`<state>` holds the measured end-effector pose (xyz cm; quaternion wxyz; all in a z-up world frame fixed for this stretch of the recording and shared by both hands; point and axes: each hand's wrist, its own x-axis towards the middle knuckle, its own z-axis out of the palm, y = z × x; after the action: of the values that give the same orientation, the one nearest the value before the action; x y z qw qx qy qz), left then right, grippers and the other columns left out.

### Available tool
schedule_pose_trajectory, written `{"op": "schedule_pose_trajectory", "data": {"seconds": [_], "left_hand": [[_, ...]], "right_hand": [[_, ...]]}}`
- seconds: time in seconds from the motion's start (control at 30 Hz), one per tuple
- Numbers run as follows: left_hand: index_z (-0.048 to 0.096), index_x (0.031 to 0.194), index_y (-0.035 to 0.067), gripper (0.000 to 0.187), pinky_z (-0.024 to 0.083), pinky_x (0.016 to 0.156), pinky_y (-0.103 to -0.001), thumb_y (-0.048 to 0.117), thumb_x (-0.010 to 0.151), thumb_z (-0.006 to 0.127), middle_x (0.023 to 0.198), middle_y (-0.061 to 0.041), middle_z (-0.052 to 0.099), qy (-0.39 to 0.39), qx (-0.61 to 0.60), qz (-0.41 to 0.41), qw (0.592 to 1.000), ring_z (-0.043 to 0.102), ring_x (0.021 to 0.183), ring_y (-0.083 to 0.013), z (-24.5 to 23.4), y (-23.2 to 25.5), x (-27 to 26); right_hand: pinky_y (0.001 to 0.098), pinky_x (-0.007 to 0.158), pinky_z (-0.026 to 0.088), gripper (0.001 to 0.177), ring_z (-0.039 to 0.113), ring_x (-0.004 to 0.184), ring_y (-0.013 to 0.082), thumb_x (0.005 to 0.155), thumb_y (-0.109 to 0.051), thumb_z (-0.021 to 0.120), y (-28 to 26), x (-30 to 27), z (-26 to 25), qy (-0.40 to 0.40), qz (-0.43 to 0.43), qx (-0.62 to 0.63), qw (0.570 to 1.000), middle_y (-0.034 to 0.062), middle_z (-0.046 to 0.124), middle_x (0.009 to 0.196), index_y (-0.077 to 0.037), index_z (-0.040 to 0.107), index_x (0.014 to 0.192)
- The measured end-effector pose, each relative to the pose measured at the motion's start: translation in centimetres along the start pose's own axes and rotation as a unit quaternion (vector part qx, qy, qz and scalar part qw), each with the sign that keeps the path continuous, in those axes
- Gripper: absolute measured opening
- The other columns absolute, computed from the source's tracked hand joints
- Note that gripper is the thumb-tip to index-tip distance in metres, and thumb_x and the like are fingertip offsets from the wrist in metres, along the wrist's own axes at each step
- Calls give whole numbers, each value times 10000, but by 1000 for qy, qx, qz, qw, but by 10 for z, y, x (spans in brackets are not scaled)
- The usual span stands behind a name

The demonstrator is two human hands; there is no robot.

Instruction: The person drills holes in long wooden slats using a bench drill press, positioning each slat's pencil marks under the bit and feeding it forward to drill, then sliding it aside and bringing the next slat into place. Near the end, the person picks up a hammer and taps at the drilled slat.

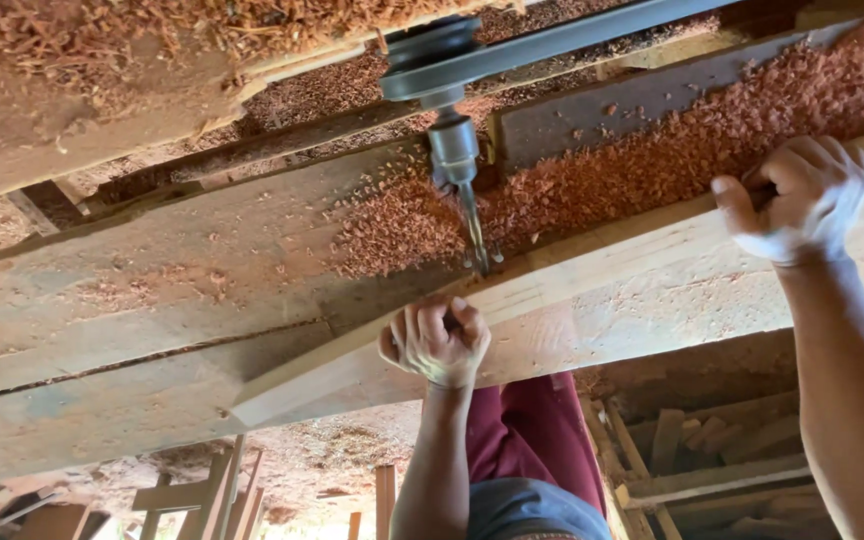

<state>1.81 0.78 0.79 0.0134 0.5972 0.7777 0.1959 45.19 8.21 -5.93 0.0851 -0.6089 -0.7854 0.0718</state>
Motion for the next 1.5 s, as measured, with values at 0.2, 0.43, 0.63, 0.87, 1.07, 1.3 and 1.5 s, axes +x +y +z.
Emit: {"op": "schedule_pose_trajectory", "data": {"seconds": [0.2,0.43,0.63,0.87,1.07,1.3,1.5], "left_hand": [[559,846,212,163,348,873,-387,324,966,558,762,32,575,-16,4,-14,1000,580,740,-209,-1,-7,-8],[517,796,219,208,348,869,-373,327,969,558,760,51,600,3,-5,-17,1000,583,732,-188,2,-9,4],[513,781,217,221,373,825,-361,316,978,537,730,50,588,19,-23,-7,1000,568,673,-173,7,-10,18],[529,790,216,193,386,828,-356,303,962,546,749,54,613,19,-29,-9,999,580,678,-174,6,-8,24],[540,789,223,173,391,846,-359,291,948,536,771,71,642,24,-15,-8,1000,582,680,-168,8,-9,23],[558,795,224,179,392,868,-367,307,951,533,760,72,644,26,-16,-7,1000,584,675,-160,9,-10,21],[561,796,228,180,390,924,-364,314,950,522,761,74,654,37,-14,-11,999,596,684,-146,12,-12,21]], "right_hand": [[329,574,300,560,398,559,142,1030,-582,552,5,-5,8,-7,-14,-6,1000,0,457,607,-185,474,644],[332,549,258,551,351,533,166,1016,-520,577,7,-4,8,-5,-11,9,1000,18,405,564,-176,435,610],[318,564,271,546,363,545,141,1038,-488,569,14,-13,10,-2,-19,17,1000,-7,413,590,-195,400,610],[333,583,264,515,368,560,164,1022,-398,602,-1,-5,1,-21,2,1,1000,9,436,606,-190,385,604],[345,552,254,476,348,537,176,991,-373,624,0,-5,3,-27,22,14,999,17,423,587,-182,406,613],[325,565,266,472,341,548,150,1007,-357,608,-1,-5,5,-7,-2,2,1000,-7,411,592,-200,390,620],[323,516,234,482,306,530,156,1011,-322,624,-2,-1,5,-13,11,18,1000,-10,379,559,-195,390,610]]}}
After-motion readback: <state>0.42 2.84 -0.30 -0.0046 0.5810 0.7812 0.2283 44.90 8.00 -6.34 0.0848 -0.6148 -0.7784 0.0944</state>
